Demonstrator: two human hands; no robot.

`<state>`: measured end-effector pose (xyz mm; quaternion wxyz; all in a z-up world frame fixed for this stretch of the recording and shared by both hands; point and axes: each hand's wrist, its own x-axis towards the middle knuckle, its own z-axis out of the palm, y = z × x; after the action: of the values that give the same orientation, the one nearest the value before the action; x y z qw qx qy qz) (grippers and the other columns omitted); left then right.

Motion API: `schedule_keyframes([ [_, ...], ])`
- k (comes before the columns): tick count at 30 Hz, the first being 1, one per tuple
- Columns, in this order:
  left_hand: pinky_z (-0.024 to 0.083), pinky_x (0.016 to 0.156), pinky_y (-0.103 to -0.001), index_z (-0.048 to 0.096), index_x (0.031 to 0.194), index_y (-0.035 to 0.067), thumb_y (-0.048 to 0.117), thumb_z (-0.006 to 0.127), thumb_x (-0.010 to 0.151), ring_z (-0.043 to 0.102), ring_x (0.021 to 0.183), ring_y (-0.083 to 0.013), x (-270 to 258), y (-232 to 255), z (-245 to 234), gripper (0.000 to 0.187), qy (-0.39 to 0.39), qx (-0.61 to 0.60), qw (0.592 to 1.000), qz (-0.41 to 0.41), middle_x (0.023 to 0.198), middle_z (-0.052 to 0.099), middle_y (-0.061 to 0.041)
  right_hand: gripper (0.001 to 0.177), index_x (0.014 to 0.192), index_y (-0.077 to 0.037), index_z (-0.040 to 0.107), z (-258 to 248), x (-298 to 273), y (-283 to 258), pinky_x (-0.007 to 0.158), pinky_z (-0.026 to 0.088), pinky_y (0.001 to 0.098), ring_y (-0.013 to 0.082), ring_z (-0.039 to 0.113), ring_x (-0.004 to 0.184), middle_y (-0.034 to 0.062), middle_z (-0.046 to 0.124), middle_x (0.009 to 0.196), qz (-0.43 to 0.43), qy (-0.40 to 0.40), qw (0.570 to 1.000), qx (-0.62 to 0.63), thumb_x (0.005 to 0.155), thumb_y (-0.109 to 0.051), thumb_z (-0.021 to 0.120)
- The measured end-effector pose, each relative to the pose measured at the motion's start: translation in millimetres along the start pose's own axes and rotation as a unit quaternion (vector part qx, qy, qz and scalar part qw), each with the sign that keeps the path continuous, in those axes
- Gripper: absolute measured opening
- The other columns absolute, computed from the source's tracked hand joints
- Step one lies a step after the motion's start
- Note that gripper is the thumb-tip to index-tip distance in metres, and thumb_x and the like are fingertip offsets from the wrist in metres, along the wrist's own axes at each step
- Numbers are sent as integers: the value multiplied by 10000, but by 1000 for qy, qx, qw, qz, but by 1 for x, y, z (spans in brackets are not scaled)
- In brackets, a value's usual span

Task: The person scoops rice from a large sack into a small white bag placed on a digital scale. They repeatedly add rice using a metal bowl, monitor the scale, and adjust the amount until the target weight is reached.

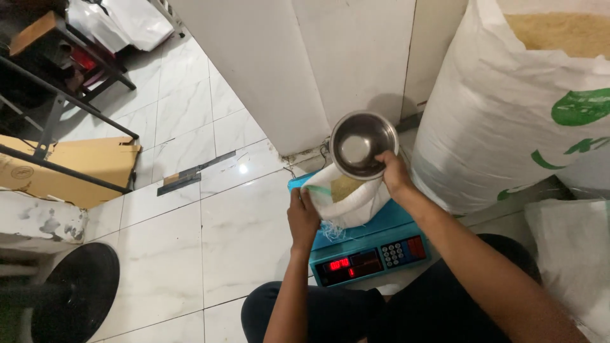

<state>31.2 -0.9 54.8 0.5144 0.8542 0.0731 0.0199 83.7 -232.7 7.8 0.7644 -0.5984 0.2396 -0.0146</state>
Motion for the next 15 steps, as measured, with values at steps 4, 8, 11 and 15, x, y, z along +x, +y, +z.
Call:
schedule_keyframes([
  [4,516,477,-386,526,987,93,380,300,1057,663,471,-277,-1,-16,14,372,-7,48,999,0,545,623,-126,697,1373,35,472,-4,-2,3,1055,394,468,342,485,1282,228,526,1356,-15,26,994,-108,829,-383,589],
  [8,475,564,-435,485,927,81,480,231,1070,641,606,-383,8,-19,23,494,-39,64,997,23,623,591,-196,816,1460,51,311,-16,-60,-77,1104,337,506,390,401,1361,285,432,1416,-54,11,980,-193,805,-376,545],
  [11,477,602,-500,543,895,44,483,301,1049,613,716,-451,35,-42,39,525,-41,105,992,63,737,574,-233,725,1431,71,393,-44,-102,-136,1140,264,510,404,363,1383,302,435,1427,-183,-8,967,-176,786,-221,550],
  [15,477,813,-585,602,1253,58,424,441,992,463,1134,-484,19,11,35,477,53,233,967,87,1276,492,-232,602,1421,-176,425,-101,-156,-236,1101,327,586,402,296,1430,178,321,1555,-429,-4,885,-178,861,-13,576],
])
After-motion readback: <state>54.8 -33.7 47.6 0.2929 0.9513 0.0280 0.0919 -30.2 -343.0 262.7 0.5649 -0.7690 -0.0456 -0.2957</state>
